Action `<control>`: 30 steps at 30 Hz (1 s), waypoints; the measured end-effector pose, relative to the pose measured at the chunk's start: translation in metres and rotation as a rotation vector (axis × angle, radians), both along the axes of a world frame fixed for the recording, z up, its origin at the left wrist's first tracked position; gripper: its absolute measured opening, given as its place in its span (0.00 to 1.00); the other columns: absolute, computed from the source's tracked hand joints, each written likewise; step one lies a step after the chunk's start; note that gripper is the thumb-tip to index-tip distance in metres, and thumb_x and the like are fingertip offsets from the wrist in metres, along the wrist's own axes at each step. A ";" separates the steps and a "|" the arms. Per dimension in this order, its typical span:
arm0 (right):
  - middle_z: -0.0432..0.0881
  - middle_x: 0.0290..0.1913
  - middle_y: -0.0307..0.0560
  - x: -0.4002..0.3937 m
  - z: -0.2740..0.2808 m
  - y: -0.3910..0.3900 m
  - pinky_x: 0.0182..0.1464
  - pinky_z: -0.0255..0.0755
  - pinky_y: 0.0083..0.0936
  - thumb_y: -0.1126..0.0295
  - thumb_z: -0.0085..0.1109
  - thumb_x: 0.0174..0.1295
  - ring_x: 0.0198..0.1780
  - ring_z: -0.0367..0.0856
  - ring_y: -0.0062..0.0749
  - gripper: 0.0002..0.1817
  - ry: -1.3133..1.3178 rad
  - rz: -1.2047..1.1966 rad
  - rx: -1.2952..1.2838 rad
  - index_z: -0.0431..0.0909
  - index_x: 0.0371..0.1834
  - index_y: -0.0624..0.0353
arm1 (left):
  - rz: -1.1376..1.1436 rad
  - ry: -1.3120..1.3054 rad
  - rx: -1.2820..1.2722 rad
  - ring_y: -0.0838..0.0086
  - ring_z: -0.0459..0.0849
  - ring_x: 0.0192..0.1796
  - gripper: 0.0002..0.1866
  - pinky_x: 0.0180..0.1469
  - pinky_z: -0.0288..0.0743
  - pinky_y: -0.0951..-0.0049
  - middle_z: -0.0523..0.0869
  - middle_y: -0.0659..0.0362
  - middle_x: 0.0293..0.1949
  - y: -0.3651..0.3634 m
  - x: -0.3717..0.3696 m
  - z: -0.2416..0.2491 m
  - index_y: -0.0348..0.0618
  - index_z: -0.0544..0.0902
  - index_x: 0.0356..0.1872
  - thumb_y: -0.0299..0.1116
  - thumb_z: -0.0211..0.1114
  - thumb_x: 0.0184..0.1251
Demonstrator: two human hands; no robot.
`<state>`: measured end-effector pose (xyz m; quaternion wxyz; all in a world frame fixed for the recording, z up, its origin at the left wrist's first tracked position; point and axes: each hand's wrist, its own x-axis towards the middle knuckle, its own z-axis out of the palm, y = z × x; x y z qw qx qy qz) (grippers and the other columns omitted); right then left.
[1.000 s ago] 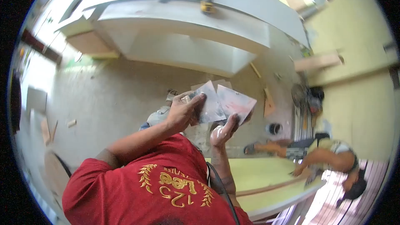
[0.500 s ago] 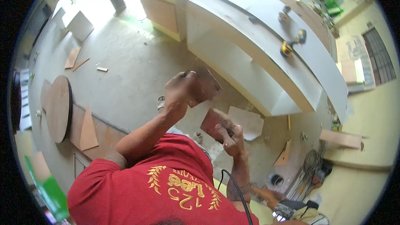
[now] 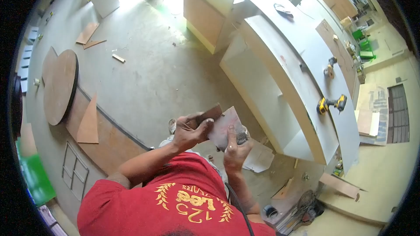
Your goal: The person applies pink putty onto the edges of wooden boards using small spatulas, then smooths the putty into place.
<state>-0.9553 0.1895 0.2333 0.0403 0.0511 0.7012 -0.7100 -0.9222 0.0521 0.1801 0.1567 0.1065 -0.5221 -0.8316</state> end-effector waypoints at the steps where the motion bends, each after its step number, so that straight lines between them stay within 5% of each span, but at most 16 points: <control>1: 0.83 0.34 0.38 -0.011 0.003 -0.016 0.38 0.73 0.20 0.70 0.63 0.69 0.35 0.79 0.21 0.10 0.031 0.059 0.070 0.82 0.40 0.68 | -0.054 0.011 -0.055 0.86 0.79 0.33 0.08 0.34 0.75 0.80 0.87 0.65 0.32 -0.026 -0.004 -0.007 0.32 0.86 0.47 0.24 0.67 0.70; 6: 0.83 0.34 0.37 -0.076 -0.023 -0.104 0.38 0.74 0.21 0.70 0.63 0.69 0.35 0.79 0.19 0.08 0.032 0.509 0.285 0.82 0.42 0.66 | -0.355 -0.183 -0.350 0.86 0.78 0.35 0.14 0.38 0.77 0.77 0.88 0.63 0.33 -0.185 -0.010 -0.003 0.29 0.87 0.43 0.33 0.72 0.66; 9: 0.82 0.35 0.37 -0.102 -0.009 -0.164 0.38 0.74 0.21 0.70 0.62 0.70 0.34 0.79 0.19 0.08 0.059 0.355 -0.004 0.80 0.43 0.65 | -0.161 -0.269 -0.134 0.83 0.82 0.36 0.11 0.40 0.80 0.75 0.90 0.60 0.35 -0.249 0.003 -0.001 0.32 0.88 0.39 0.31 0.73 0.64; 10: 0.82 0.37 0.38 -0.108 0.014 -0.178 0.40 0.75 0.21 0.70 0.61 0.71 0.36 0.79 0.19 0.08 -0.133 0.346 0.031 0.80 0.45 0.63 | -0.083 -0.228 -0.022 0.83 0.82 0.34 0.10 0.37 0.78 0.75 0.89 0.61 0.33 -0.262 0.007 0.006 0.33 0.88 0.36 0.32 0.74 0.63; 14: 0.82 0.36 0.39 -0.121 -0.024 -0.246 0.31 0.74 0.21 0.67 0.61 0.71 0.32 0.79 0.18 0.10 -0.122 0.797 0.108 0.80 0.47 0.63 | 0.192 -0.314 -0.075 0.84 0.80 0.32 0.07 0.35 0.76 0.77 0.86 0.66 0.31 -0.295 0.005 0.011 0.35 0.87 0.36 0.30 0.71 0.67; 15: 0.82 0.34 0.38 -0.112 -0.034 -0.271 0.32 0.75 0.20 0.67 0.62 0.70 0.32 0.79 0.18 0.13 0.231 0.929 0.236 0.80 0.49 0.65 | 0.322 -0.305 -0.015 0.84 0.80 0.32 0.08 0.35 0.75 0.78 0.86 0.66 0.31 -0.304 0.003 0.002 0.35 0.87 0.35 0.31 0.71 0.67; 17: 0.85 0.34 0.40 -0.110 -0.021 -0.302 0.40 0.77 0.20 0.67 0.63 0.70 0.37 0.79 0.18 0.16 -0.332 1.214 0.257 0.80 0.54 0.68 | 0.589 -0.293 0.100 0.84 0.79 0.32 0.09 0.34 0.74 0.79 0.86 0.65 0.30 -0.326 -0.001 -0.015 0.36 0.87 0.34 0.33 0.71 0.68; 20: 0.88 0.34 0.44 -0.128 -0.064 -0.339 0.39 0.78 0.22 0.67 0.63 0.69 0.37 0.80 0.17 0.20 0.167 1.230 0.301 0.78 0.59 0.70 | 0.853 -0.308 0.217 0.86 0.74 0.29 0.10 0.31 0.68 0.79 0.81 0.68 0.28 -0.373 -0.012 -0.015 0.39 0.84 0.32 0.34 0.67 0.73; 21: 0.88 0.38 0.50 -0.135 -0.059 -0.359 0.38 0.81 0.27 0.68 0.64 0.68 0.37 0.86 0.26 0.21 0.197 1.172 0.342 0.78 0.62 0.64 | 0.952 -0.302 0.198 0.86 0.72 0.29 0.10 0.30 0.67 0.79 0.80 0.69 0.28 -0.390 -0.016 -0.025 0.40 0.83 0.32 0.34 0.66 0.74; 23: 0.86 0.45 0.50 -0.147 -0.046 -0.401 0.37 0.83 0.32 0.71 0.66 0.63 0.37 0.88 0.40 0.22 0.671 1.179 0.614 0.79 0.62 0.54 | 1.008 -0.414 0.077 0.85 0.70 0.30 0.14 0.32 0.67 0.77 0.76 0.68 0.26 -0.415 -0.025 -0.045 0.38 0.80 0.33 0.37 0.61 0.77; 25: 0.82 0.50 0.51 -0.156 -0.055 -0.432 0.37 0.83 0.36 0.72 0.67 0.57 0.39 0.87 0.47 0.28 0.879 1.360 0.662 0.79 0.64 0.46 | 0.976 -0.566 -0.055 0.84 0.70 0.30 0.17 0.32 0.67 0.76 0.76 0.66 0.25 -0.436 -0.048 -0.068 0.36 0.80 0.32 0.40 0.59 0.79; 26: 0.81 0.51 0.49 -0.160 -0.074 -0.449 0.36 0.82 0.36 0.72 0.66 0.54 0.37 0.86 0.45 0.30 0.958 1.387 0.607 0.78 0.64 0.49 | 0.925 -0.625 -0.183 0.82 0.72 0.30 0.19 0.34 0.69 0.74 0.78 0.64 0.26 -0.444 -0.058 -0.090 0.34 0.80 0.33 0.42 0.58 0.79; 29: 0.82 0.45 0.50 -0.205 -0.109 -0.516 0.38 0.80 0.38 0.70 0.62 0.61 0.37 0.86 0.47 0.21 0.989 1.316 0.659 0.79 0.59 0.56 | 0.768 -0.738 -0.225 0.81 0.75 0.31 0.17 0.35 0.72 0.73 0.82 0.62 0.28 -0.466 -0.104 -0.055 0.36 0.83 0.34 0.41 0.60 0.77; 30: 0.83 0.42 0.52 -0.233 -0.117 -0.544 0.39 0.80 0.40 0.68 0.61 0.63 0.38 0.85 0.48 0.18 0.875 1.302 0.664 0.80 0.57 0.57 | 0.634 -0.719 -0.074 0.80 0.76 0.31 0.16 0.35 0.73 0.72 0.83 0.62 0.29 -0.483 -0.112 -0.057 0.37 0.83 0.37 0.41 0.61 0.77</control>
